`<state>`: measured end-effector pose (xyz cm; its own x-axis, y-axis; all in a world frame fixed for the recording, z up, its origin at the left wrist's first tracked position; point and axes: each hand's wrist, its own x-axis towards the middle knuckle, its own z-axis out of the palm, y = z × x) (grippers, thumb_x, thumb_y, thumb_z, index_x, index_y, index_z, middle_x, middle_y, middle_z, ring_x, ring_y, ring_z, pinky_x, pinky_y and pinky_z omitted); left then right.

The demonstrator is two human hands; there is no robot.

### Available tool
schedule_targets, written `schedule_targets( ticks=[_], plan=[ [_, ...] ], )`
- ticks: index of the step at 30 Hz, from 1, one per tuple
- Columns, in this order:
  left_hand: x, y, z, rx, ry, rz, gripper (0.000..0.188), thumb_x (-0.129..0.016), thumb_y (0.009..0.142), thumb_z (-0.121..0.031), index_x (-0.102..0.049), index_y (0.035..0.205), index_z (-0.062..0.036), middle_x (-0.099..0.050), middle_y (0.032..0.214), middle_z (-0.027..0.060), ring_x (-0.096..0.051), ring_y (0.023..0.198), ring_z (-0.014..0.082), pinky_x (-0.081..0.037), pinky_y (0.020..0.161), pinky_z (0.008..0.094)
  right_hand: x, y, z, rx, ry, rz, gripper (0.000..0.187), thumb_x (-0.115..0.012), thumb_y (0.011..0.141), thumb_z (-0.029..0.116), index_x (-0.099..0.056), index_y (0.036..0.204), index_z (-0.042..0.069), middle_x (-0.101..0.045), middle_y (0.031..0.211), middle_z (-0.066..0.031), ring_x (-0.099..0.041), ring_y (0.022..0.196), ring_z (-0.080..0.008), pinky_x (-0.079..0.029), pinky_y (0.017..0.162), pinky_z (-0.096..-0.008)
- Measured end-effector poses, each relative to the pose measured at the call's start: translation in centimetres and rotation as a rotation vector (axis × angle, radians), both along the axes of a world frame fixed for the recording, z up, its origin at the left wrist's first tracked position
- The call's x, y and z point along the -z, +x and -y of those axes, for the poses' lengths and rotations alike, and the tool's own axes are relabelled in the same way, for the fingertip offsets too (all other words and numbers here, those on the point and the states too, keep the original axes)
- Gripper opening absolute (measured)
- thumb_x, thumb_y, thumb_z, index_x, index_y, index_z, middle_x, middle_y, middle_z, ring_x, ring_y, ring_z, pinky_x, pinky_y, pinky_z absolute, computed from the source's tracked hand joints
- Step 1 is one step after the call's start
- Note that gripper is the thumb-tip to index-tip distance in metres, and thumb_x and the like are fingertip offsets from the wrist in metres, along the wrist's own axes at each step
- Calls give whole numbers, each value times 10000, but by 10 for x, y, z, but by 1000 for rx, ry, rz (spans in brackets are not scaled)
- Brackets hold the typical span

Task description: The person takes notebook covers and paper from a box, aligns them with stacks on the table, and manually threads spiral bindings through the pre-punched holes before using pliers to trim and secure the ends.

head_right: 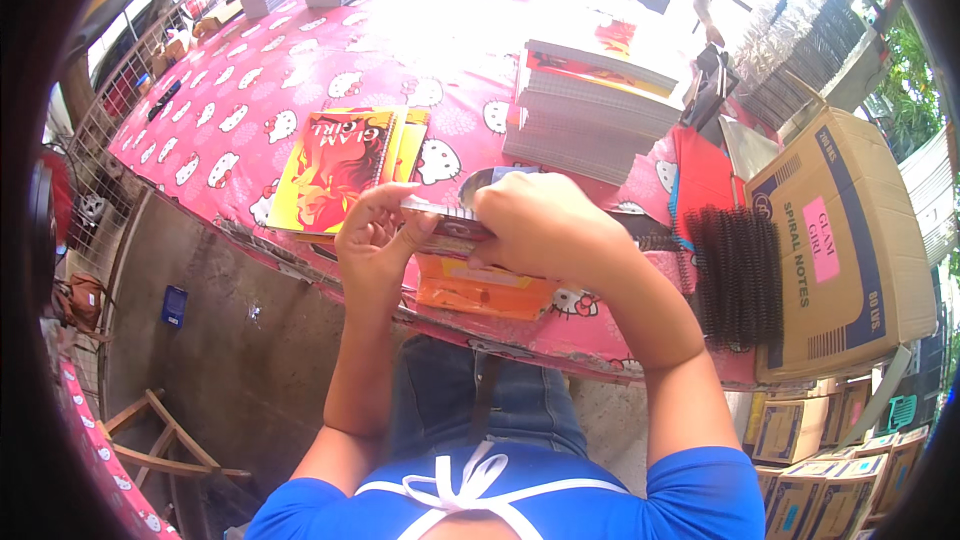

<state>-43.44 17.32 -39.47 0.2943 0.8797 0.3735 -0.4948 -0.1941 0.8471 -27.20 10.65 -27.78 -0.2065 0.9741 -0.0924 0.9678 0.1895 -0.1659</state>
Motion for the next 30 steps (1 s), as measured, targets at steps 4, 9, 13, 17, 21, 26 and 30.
schedule_targets(
  ticks=[4, 9, 13, 17, 21, 26, 30],
  plan=[
    [-5, -6, 0, 2, -24, -80, 270, -715, 804, 10, -645, 1065, 10, -634, 935, 42, -592, 893, 97, -505, 769, 232, -2, -7, -6, -53, 2, -23, 526, -731, 725, 397, -615, 1012, -29, -649, 880, -224, -624, 852, -400, -495, 746, -441],
    [2, -13, -6, -1, 9, -57, 242, -706, 817, -4, -671, 1055, 9, -641, 937, 34, -588, 892, 86, -491, 765, 226, -8, -15, 5, -40, 224, -148, 508, -734, 726, 414, -624, 962, -22, -652, 864, -214, -634, 832, -381, -503, 724, -440],
    [3, -9, -4, 88, -71, -54, 238, -674, 845, -7, -672, 1083, -3, -634, 943, 11, -571, 857, 67, -470, 738, 205, 9, -15, -24, 0, -146, 87, 591, -727, 716, 489, -628, 1007, -16, -665, 886, -194, -648, 863, -358, -510, 751, -423],
    [6, -20, -7, 84, -88, -39, 231, -678, 845, -17, -679, 1075, -5, -642, 932, 12, -559, 826, 60, -470, 733, 208, -2, -28, 10, -150, 308, -198, 488, -719, 734, 423, -605, 919, -14, -654, 868, -185, -638, 868, -359, -503, 753, -426],
    [3, -14, -11, 64, 5, -14, 215, -681, 836, -1, -688, 1051, -3, -661, 952, 39, -580, 871, 83, -477, 751, 222, 8, -19, -22, -3, -33, 62, 587, -718, 747, 416, -580, 1094, -37, -650, 995, -198, -625, 964, -354, -498, 818, -405],
    [2, -16, -5, 96, -120, 34, 247, -703, 808, 15, -659, 1051, -1, -662, 974, 69, -583, 925, 95, -482, 789, 232, 20, 10, 78, 2, 931, -486, 350, -727, 796, 222, -605, 1020, -18, -664, 964, -175, -641, 869, -314, -497, 806, -376],
    [-13, 7, -23, 184, 281, 48, 224, -726, 773, 42, -616, 966, 9, -645, 996, 95, -587, 928, 117, -498, 755, 243, 83, 56, 127, 337, 992, -452, 381, -704, 820, 211, -589, 1109, -9, -633, 1072, -185, -609, 983, -319, -465, 866, -402]
  ],
)
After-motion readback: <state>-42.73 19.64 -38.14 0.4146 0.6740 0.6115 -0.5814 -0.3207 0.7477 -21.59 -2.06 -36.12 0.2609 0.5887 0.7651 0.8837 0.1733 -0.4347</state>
